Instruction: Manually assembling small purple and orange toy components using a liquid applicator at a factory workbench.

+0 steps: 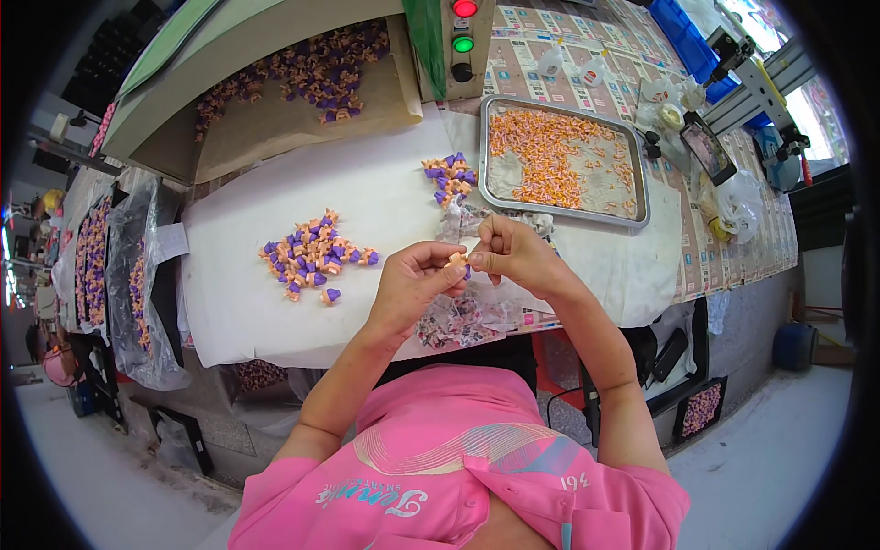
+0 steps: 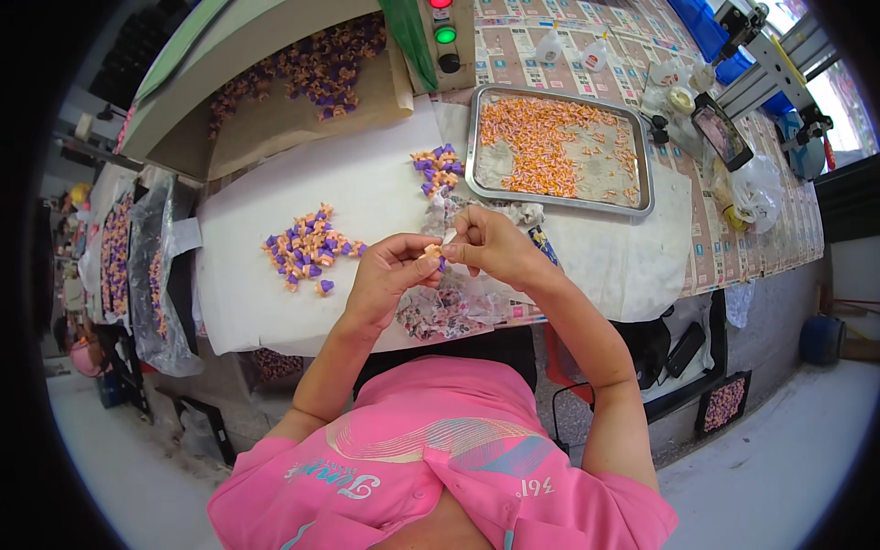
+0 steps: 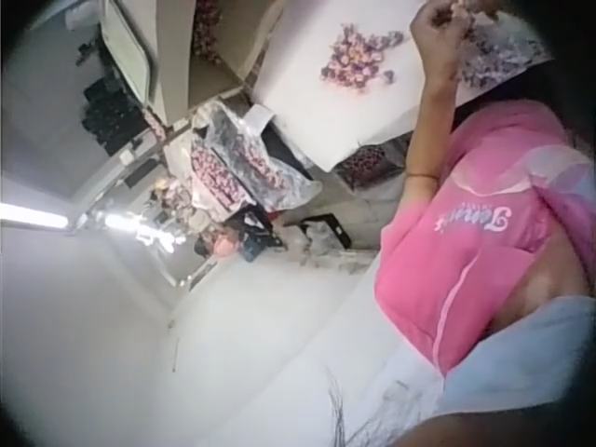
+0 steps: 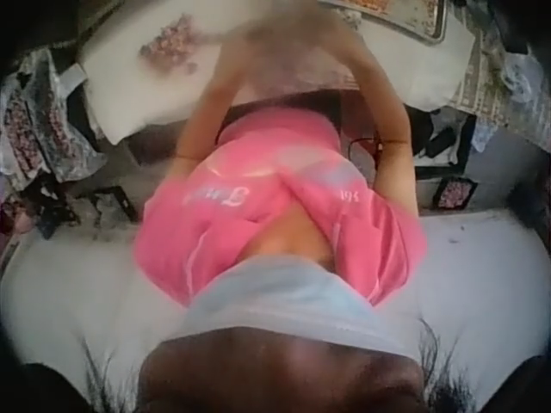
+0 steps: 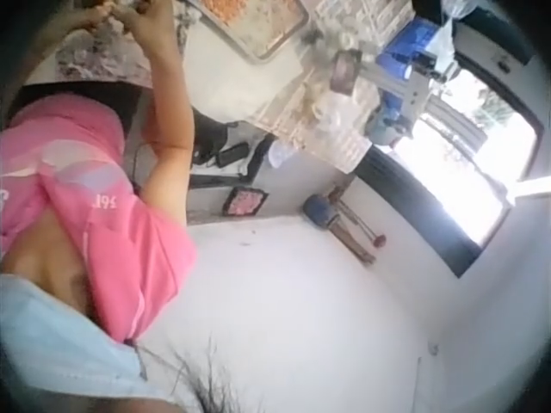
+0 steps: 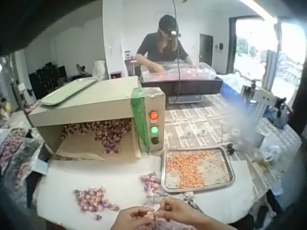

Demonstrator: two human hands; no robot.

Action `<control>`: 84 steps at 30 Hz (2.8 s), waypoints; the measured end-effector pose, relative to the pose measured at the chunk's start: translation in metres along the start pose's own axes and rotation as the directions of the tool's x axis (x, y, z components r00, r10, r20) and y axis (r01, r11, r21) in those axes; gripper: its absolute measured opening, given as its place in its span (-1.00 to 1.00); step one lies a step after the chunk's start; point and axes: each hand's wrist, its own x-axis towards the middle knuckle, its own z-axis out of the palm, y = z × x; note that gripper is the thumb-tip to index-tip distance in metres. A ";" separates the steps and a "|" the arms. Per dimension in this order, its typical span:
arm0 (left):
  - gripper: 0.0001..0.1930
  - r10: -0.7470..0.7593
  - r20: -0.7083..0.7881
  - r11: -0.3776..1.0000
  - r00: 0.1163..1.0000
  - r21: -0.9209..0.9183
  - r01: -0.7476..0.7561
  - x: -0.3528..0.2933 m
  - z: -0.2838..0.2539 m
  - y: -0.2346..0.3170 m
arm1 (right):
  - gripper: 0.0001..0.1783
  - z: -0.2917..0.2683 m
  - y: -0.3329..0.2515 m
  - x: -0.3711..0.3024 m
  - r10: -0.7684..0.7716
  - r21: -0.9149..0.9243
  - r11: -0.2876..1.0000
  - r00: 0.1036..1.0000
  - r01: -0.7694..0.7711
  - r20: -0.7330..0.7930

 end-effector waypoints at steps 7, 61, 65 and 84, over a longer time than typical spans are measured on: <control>-0.71 0.083 0.020 0.984 0.996 0.155 -0.085 -0.029 0.025 -0.006 | -0.68 0.011 -0.003 -0.038 -0.078 -0.158 0.985 0.996 0.070 -0.042; -0.81 0.456 0.242 0.735 0.857 0.440 -0.516 -0.314 0.159 -0.102 | -0.78 0.147 0.045 -0.362 -0.874 -0.770 0.268 0.483 0.580 0.060; -0.81 0.483 0.253 0.734 0.838 0.404 -0.545 -0.314 0.149 -0.101 | -0.78 0.157 0.044 -0.357 -0.866 -0.772 0.285 0.498 0.568 0.047; -0.78 0.534 0.353 0.748 0.768 0.227 -0.624 -0.240 0.052 -0.035 | -0.85 0.196 0.022 -0.239 -0.745 -0.639 0.610 0.616 0.469 -0.258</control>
